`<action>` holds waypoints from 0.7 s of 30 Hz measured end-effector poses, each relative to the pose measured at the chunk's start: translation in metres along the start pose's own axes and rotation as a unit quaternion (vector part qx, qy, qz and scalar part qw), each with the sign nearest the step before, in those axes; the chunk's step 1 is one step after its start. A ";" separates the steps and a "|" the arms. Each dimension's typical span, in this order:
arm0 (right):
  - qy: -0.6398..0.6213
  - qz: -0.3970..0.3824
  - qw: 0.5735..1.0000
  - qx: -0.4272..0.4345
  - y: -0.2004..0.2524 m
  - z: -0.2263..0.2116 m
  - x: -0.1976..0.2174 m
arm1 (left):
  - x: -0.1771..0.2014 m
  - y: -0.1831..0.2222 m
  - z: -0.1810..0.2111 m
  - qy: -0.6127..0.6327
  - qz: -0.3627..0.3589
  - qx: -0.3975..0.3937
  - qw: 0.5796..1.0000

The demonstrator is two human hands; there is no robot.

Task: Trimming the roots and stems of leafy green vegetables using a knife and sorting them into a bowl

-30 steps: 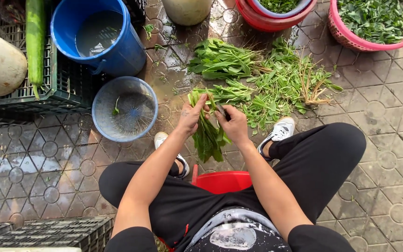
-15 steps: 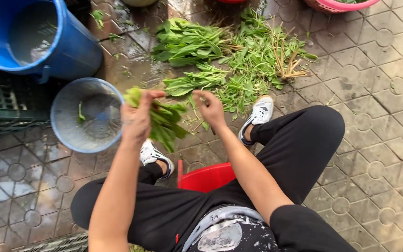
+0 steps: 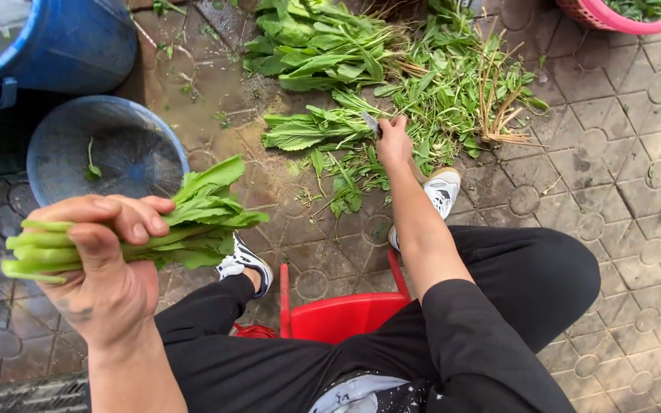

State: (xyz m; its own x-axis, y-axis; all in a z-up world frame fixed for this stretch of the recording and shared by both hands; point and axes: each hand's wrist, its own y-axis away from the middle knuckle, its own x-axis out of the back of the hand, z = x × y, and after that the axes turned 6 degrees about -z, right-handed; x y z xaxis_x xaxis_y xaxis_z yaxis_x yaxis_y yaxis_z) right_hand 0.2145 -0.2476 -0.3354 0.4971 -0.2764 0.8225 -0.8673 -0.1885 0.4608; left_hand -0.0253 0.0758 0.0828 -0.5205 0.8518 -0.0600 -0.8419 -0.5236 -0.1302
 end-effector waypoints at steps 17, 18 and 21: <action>-0.567 -0.252 0.776 0.114 0.177 -0.092 0.167 | -0.081 -0.011 -0.114 -0.422 -0.264 -0.120 0.859; -0.567 -0.249 0.775 0.124 0.186 -0.093 0.172 | -0.087 -0.005 -0.111 -0.425 -0.260 -0.129 0.857; -0.600 -0.277 0.737 0.145 0.207 -0.095 0.182 | -0.103 0.005 -0.099 -0.450 -0.338 -0.091 0.822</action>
State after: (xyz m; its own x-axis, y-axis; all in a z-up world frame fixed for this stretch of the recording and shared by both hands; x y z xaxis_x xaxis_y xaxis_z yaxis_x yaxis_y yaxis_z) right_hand 0.1228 -0.2468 -0.0589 0.5891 -0.6834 -0.4313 -0.5670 -0.7298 0.3819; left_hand 0.0378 -0.0126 -0.0094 0.0937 0.5472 0.8318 -0.9894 0.1442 0.0166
